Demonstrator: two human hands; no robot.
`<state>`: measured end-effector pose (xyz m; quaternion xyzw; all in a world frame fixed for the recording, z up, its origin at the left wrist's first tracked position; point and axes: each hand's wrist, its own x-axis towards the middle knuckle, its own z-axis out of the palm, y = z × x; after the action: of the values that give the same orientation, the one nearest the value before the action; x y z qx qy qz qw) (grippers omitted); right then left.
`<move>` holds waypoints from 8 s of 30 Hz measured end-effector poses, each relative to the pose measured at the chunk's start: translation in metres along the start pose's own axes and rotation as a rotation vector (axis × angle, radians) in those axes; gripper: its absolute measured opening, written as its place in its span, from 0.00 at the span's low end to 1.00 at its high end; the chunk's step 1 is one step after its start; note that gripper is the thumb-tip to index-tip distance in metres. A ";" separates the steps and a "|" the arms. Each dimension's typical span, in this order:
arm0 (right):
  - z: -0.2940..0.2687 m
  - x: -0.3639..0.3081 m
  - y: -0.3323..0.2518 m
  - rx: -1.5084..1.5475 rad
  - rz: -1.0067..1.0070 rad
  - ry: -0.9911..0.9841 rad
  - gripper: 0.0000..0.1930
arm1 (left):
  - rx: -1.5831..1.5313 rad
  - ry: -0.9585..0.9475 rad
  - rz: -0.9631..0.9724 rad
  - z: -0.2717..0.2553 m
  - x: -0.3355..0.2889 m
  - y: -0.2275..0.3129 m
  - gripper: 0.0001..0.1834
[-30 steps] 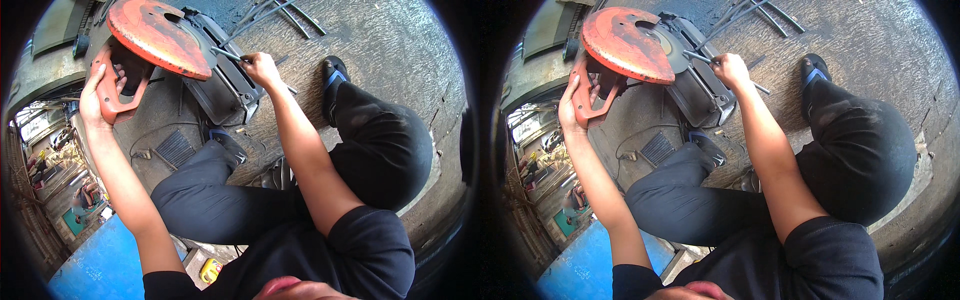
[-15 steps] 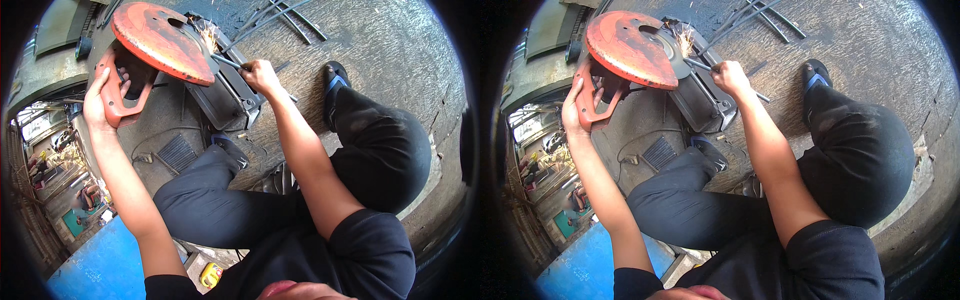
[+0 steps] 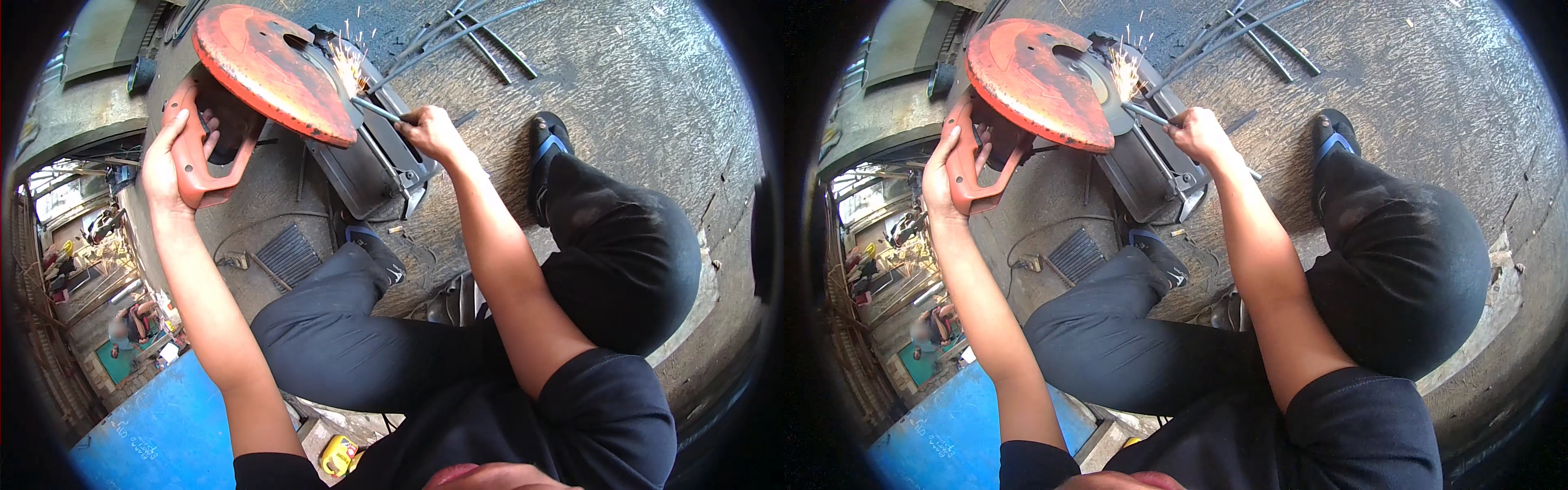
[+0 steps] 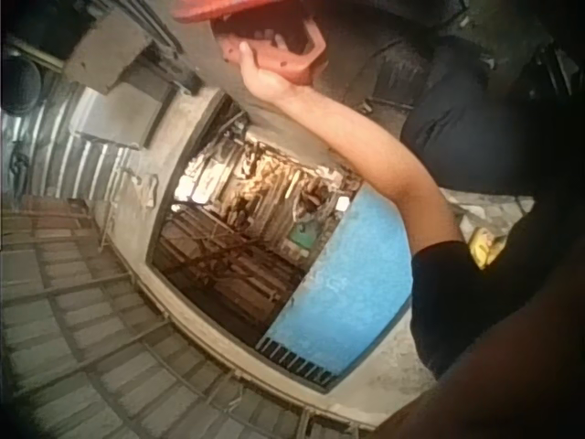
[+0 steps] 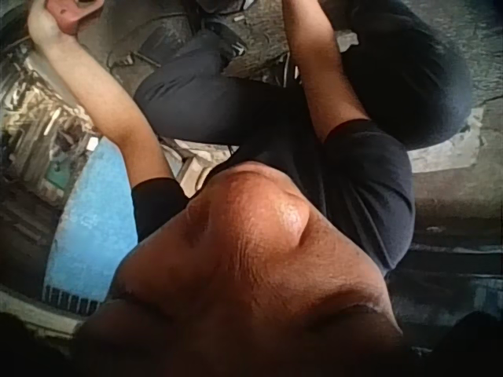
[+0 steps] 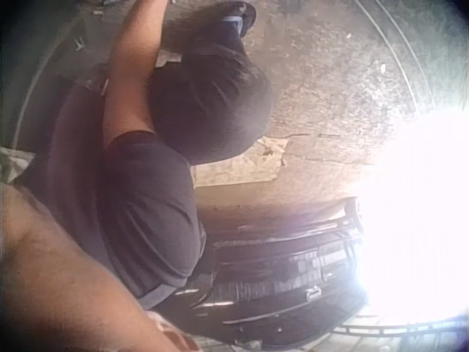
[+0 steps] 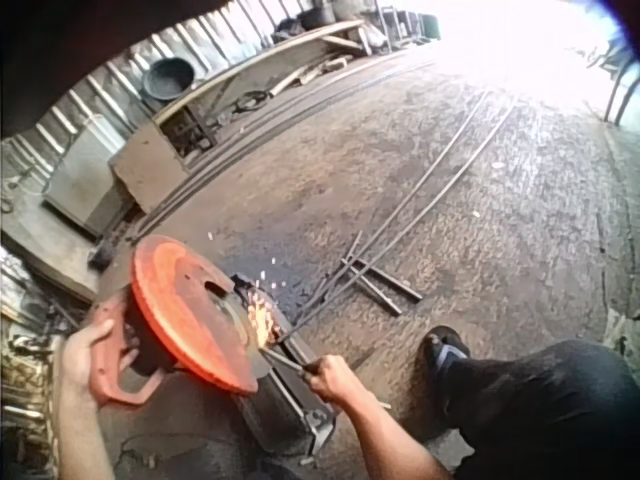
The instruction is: The person grinds the end of a metal rod using an abrasive saw and fits it into another metal piece.
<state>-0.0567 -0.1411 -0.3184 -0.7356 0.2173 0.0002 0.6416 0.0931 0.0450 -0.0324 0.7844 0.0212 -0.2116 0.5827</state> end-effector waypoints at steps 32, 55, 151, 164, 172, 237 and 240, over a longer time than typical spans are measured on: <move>-0.004 -0.001 0.015 0.653 0.401 -0.498 0.14 | -0.074 0.008 0.011 0.000 -0.003 -0.001 0.25; 0.005 0.003 0.015 -0.076 0.014 -0.118 0.18 | -0.046 -0.004 0.016 0.000 -0.001 -0.001 0.26; 0.017 -0.003 0.030 0.646 0.361 -0.312 0.13 | 0.006 0.036 0.011 -0.004 0.004 -0.002 0.23; 0.020 -0.001 0.025 0.693 0.341 -0.355 0.09 | -0.042 -0.011 0.008 -0.002 0.004 0.000 0.24; 0.029 -0.003 0.020 0.507 0.230 -0.251 0.12 | -0.042 -0.014 0.010 -0.002 0.001 -0.001 0.26; -0.013 0.144 -0.086 -1.139 -0.794 -0.626 0.14 | -0.032 0.079 0.007 -0.024 -0.004 -0.007 0.17; -0.049 0.130 -0.054 -0.901 -0.180 -0.635 0.16 | -0.060 0.021 0.015 -0.007 -0.002 -0.011 0.19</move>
<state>0.0650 -0.2247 -0.2952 -0.9165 -0.0718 0.2600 0.2954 0.0907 0.0553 -0.0403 0.7690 0.0277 -0.1980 0.6072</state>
